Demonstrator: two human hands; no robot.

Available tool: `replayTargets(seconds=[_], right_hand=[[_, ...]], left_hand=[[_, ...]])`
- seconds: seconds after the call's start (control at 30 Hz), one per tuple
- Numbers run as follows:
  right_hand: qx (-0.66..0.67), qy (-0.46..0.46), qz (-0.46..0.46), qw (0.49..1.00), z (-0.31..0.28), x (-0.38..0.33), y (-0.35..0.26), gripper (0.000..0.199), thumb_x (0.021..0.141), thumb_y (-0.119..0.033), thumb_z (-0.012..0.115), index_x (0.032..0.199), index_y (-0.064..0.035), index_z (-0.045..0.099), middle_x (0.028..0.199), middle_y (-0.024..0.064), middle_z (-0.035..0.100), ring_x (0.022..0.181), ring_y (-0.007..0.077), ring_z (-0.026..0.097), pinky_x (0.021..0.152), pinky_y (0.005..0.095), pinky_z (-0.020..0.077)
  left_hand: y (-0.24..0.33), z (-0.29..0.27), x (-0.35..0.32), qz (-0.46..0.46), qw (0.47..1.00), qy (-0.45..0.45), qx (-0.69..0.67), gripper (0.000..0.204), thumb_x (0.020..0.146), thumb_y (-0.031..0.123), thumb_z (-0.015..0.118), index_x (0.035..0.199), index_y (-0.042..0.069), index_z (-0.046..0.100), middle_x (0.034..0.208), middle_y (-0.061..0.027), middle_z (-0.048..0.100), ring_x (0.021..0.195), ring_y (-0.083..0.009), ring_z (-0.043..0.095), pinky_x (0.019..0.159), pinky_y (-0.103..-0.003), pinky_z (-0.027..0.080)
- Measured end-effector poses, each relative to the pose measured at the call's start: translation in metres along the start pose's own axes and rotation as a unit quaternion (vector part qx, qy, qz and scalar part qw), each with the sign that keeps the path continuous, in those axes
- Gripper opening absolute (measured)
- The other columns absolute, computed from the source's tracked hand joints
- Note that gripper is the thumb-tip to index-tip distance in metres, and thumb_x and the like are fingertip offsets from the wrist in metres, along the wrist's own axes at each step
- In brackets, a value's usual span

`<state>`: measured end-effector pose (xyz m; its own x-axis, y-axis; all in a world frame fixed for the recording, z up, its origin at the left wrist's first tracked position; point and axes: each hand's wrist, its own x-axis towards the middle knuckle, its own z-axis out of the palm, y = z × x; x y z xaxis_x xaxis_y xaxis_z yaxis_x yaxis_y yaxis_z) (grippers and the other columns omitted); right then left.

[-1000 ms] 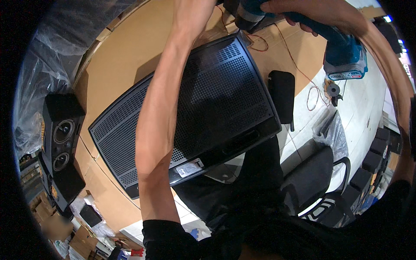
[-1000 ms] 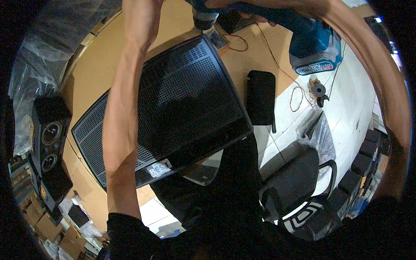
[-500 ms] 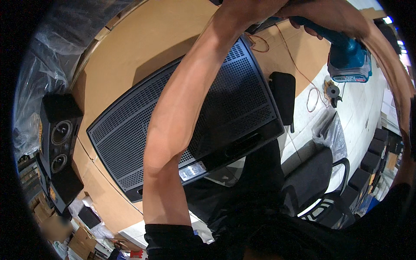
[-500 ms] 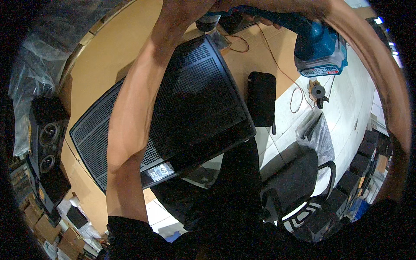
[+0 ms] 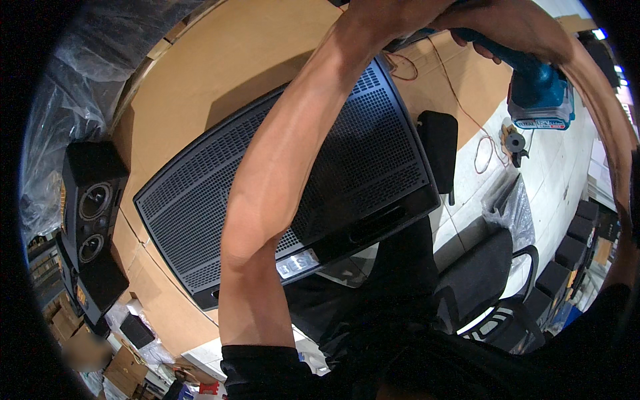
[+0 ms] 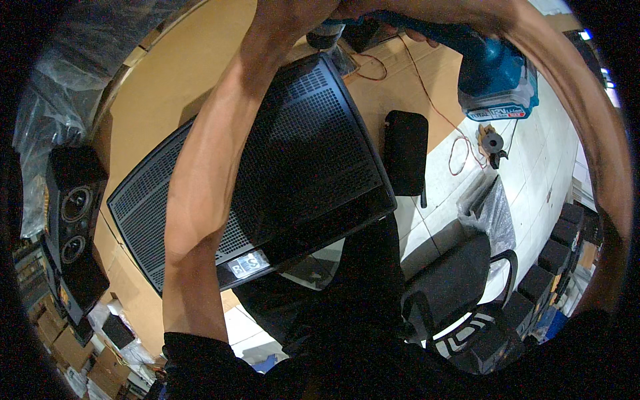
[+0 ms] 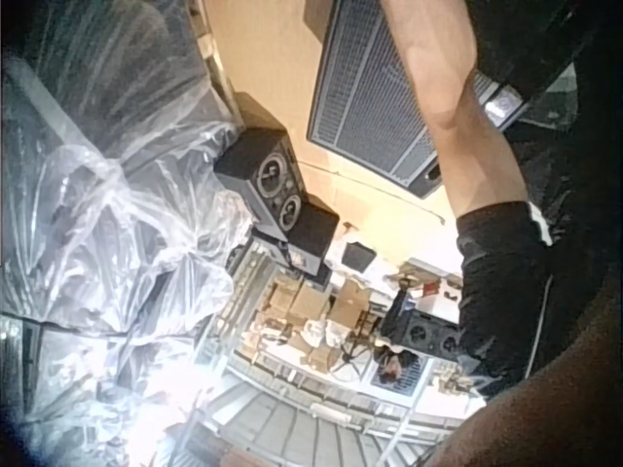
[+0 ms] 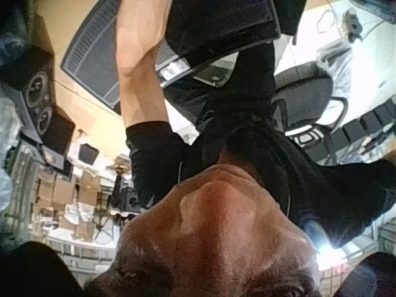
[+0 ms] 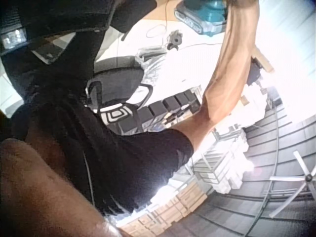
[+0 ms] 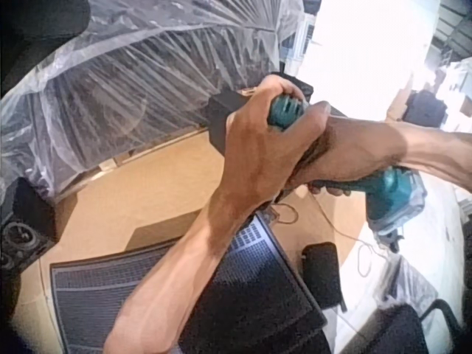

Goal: The person uses a cordless drill and a hammer to attach screws and secure parts on a black speaker. They flip the speaker over, drive screws into the grille and back panel, and then place the finished unit aside.

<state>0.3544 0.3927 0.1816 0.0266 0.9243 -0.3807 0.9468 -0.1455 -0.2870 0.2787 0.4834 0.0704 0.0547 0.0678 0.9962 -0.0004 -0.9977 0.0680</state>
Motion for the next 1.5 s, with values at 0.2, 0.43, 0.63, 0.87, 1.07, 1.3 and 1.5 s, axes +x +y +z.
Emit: replayTargets(seconds=[0.2,0.43,0.63,0.87,1.07,1.3,1.5], right_hand=[[0.032,-0.052,0.015,0.998,0.004,0.011,0.013,0.030,0.091,-0.027,0.062,0.110,-0.0042,0.068,0.087,0.0078,0.066,0.072,0.0138,0.059,0.063,0.0276,0.0502],[-0.011,-0.045,0.065,0.997,0.008,0.015,-0.003,0.030,0.091,-0.028,0.063,0.110,-0.0055,0.068,0.085,0.0068,0.066,0.069,0.0128,0.059,0.060,0.0270,0.0493],[-0.019,-0.036,0.059,0.997,0.008,0.018,0.006,0.030,0.090,-0.029,0.064,0.110,-0.0068,0.068,0.086,0.0068,0.066,0.072,0.0130,0.060,0.063,0.0274,0.0500],[0.014,-0.020,0.000,1.000,0.009,0.017,0.021,0.026,0.089,-0.025,0.065,0.105,-0.0050,0.068,0.082,0.0073,0.066,0.070,0.0125,0.060,0.060,0.0272,0.0498],[0.075,-0.058,-0.041,0.995,0.003,0.007,0.034,0.019,0.089,-0.021,0.066,0.096,-0.0030,0.067,0.077,0.0060,0.064,0.064,0.0111,0.059,0.055,0.0262,0.0483],[0.091,-0.077,-0.148,0.982,-0.003,0.021,0.037,0.023,0.086,-0.018,0.069,0.105,-0.0049,0.066,0.084,0.0024,0.066,0.070,0.0119,0.060,0.062,0.0271,0.0491],[0.030,-0.048,-0.130,0.990,-0.042,-0.001,0.027,0.032,0.082,-0.022,0.074,0.109,-0.0055,0.065,0.101,0.0049,0.067,0.089,0.0134,0.061,0.080,0.0280,0.0495]], left_hand=[[-0.010,0.009,-0.018,0.010,1.000,0.006,-0.009,0.017,0.082,0.014,0.067,0.098,0.017,0.065,0.091,-0.0074,0.051,0.070,-0.0216,0.057,0.057,-0.032,0.048],[-0.008,-0.003,-0.018,-0.004,1.000,-0.004,-0.004,0.016,0.083,0.015,0.067,0.099,0.017,0.064,0.091,-0.0078,0.052,0.071,-0.0211,0.058,0.057,-0.032,0.048],[-0.003,-0.002,-0.014,-0.035,0.999,-0.026,-0.012,0.016,0.084,0.016,0.068,0.099,0.015,0.063,0.090,-0.0082,0.052,0.069,-0.0213,0.058,0.057,-0.033,0.049],[-0.002,0.005,-0.014,-0.033,0.999,0.002,-0.025,0.018,0.083,0.018,0.069,0.099,0.013,0.063,0.087,-0.0076,0.052,0.065,-0.0204,0.059,0.054,-0.030,0.048],[0.029,-0.003,-0.001,-0.286,0.946,-0.029,-0.151,0.028,0.084,0.022,0.071,0.098,0.003,0.057,0.076,-0.0105,0.058,0.065,-0.0168,0.058,0.056,-0.029,0.049],[0.044,-0.051,-0.017,-0.304,0.940,-0.153,-0.021,0.031,0.088,0.024,0.067,0.103,-0.003,0.061,0.108,-0.0194,0.064,0.102,-0.0247,0.061,0.085,-0.034,0.048],[0.136,-0.171,-0.088,-0.554,0.759,-0.296,0.173,0.032,0.085,0.022,0.069,0.106,-0.001,0.066,0.101,-0.0179,0.068,0.103,-0.0311,0.062,0.088,-0.040,0.051]])
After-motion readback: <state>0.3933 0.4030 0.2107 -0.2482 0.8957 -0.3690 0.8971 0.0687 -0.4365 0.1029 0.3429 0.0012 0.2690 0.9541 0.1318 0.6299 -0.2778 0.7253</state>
